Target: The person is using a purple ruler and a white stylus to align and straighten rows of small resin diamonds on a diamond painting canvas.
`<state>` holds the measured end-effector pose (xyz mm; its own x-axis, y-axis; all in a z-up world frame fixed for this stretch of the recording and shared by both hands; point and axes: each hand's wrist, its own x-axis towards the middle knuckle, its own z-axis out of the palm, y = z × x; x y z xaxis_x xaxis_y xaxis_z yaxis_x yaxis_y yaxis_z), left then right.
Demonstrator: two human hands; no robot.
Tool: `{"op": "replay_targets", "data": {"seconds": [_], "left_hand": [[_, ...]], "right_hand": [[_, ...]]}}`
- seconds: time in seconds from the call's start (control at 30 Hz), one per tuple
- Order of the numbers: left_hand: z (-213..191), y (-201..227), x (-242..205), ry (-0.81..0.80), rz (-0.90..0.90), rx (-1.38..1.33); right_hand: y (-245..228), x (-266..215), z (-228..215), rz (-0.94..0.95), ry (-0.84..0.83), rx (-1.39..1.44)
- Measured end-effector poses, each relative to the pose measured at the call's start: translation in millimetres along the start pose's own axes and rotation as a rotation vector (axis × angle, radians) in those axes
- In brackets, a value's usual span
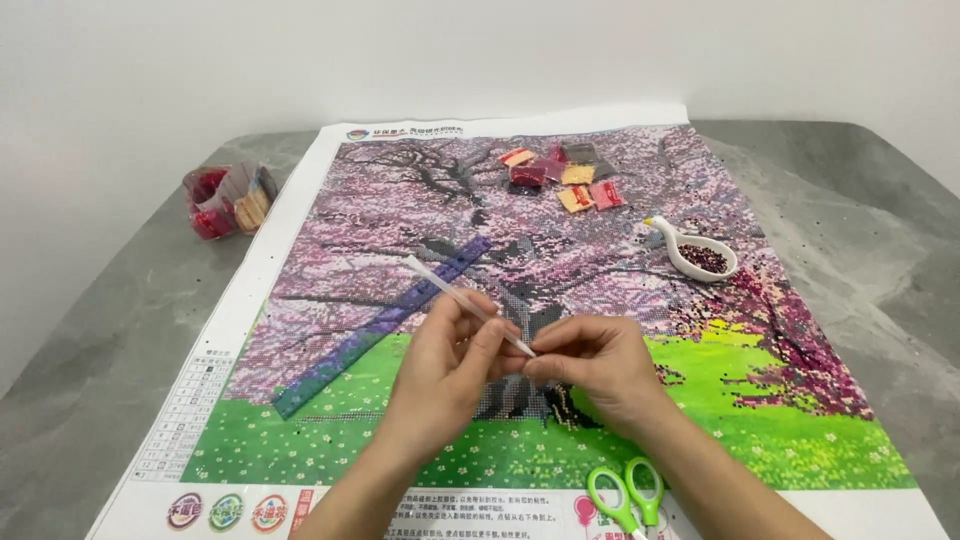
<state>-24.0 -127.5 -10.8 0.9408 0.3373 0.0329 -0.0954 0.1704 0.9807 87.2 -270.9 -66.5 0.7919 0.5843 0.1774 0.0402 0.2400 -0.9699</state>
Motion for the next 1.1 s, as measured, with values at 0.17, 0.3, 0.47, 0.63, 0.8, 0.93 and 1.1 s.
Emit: {"op": "replay_targets", "data": {"seconds": [0.17, 0.3, 0.47, 0.63, 0.8, 0.93, 1.1], "left_hand": [[11, 3, -3, -0.008, 0.274, 0.221], [13, -1, 0, -0.032, 0.426, 0.546], [17, -10, 3, -0.052, 0.524, 0.770], [20, -6, 0, -0.042, 0.528, 0.693], [19, 6, -5, -0.012, 0.442, 0.510], [-13, -5, 6, 0.005, 0.480, 0.276], [-78, -9, -14, 0.098, 0.364, 0.218]], "right_hand": [[-4, 0, -2, -0.010, 0.044, 0.080], [-5, 0, -4, -0.050, 0.022, 0.084], [-1, 2, -8, -0.034, 0.054, 0.037], [3, 4, -13, -0.063, 0.036, 0.114], [9, 4, -16, -0.063, 0.037, 0.178], [20, 7, -17, -0.065, 0.103, 0.232], [-2, 12, -19, -0.074, 0.124, 0.184]]}}
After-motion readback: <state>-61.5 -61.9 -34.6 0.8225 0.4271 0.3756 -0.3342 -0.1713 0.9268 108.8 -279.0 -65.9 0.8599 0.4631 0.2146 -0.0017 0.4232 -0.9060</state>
